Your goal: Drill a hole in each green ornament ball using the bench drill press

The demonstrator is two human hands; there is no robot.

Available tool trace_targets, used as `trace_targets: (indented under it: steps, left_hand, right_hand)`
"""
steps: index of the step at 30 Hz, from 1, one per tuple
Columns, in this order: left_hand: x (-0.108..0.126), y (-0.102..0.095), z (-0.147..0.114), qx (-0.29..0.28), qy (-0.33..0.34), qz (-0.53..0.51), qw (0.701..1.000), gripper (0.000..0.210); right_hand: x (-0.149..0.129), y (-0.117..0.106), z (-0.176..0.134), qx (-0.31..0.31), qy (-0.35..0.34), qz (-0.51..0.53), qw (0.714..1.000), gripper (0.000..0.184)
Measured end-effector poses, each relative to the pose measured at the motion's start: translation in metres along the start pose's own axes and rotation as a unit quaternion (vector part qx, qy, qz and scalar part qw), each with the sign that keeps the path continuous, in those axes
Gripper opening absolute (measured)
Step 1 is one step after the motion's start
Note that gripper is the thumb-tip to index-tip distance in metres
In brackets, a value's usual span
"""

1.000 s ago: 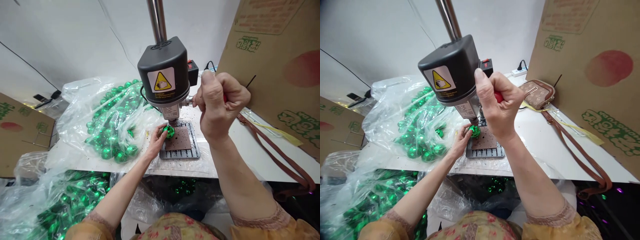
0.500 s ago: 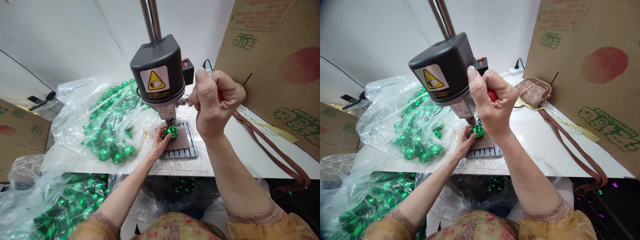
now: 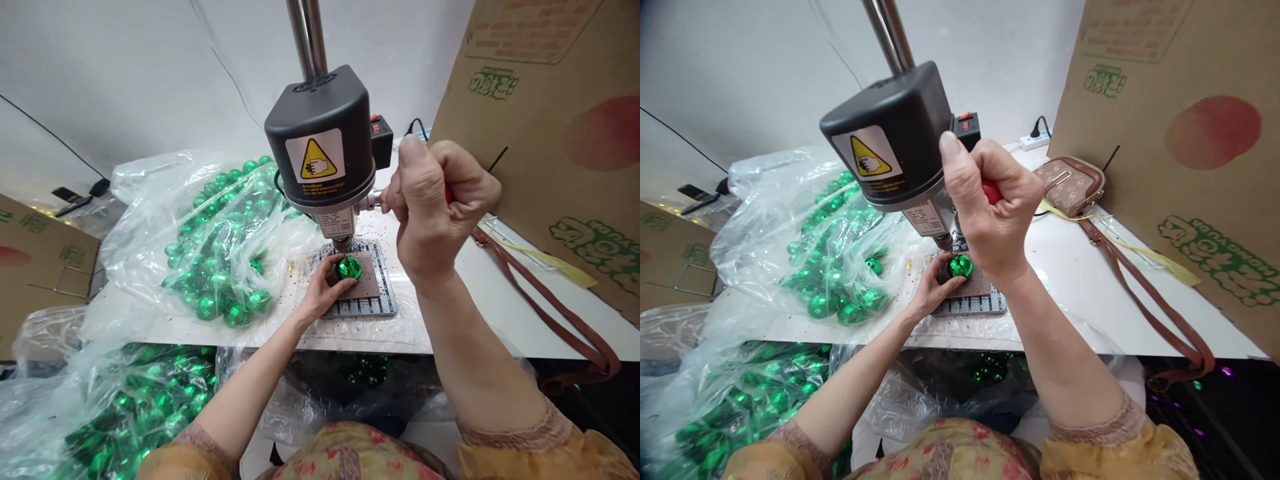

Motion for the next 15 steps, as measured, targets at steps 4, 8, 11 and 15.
trace_targets:
  steps: [4,8,11,15]
  left_hand:
    - [-0.002,0.0,0.001,0.007,0.018,0.009,1.0,0.056]
    - [-0.003,0.001,0.0,0.013,0.03,0.012,0.999,0.056]
    - [-0.002,0.002,-0.001,0.008,0.035,0.008,0.999,0.055]
    - [-0.001,0.002,-0.001,0.005,0.035,-0.002,0.999,0.054]
  right_hand:
    - [0.002,-0.001,-0.001,-0.005,-0.024,0.033,0.999,0.049]
    - [0.006,-0.005,-0.008,0.006,-0.036,-0.008,0.999,0.052]
    - [0.007,-0.006,-0.015,0.018,-0.062,-0.009,0.998,0.055]
    - [0.007,-0.007,-0.02,0.029,-0.082,0.039,0.995,0.055]
Point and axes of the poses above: each hand's wrist, its own z-axis towards the middle knuckle, its own y-axis out of the palm, x = y × z, the point moved 4 cm from there along z, towards the middle knuckle, and after that the axes turned 5 degrees about -y, right-handed, at the moved point
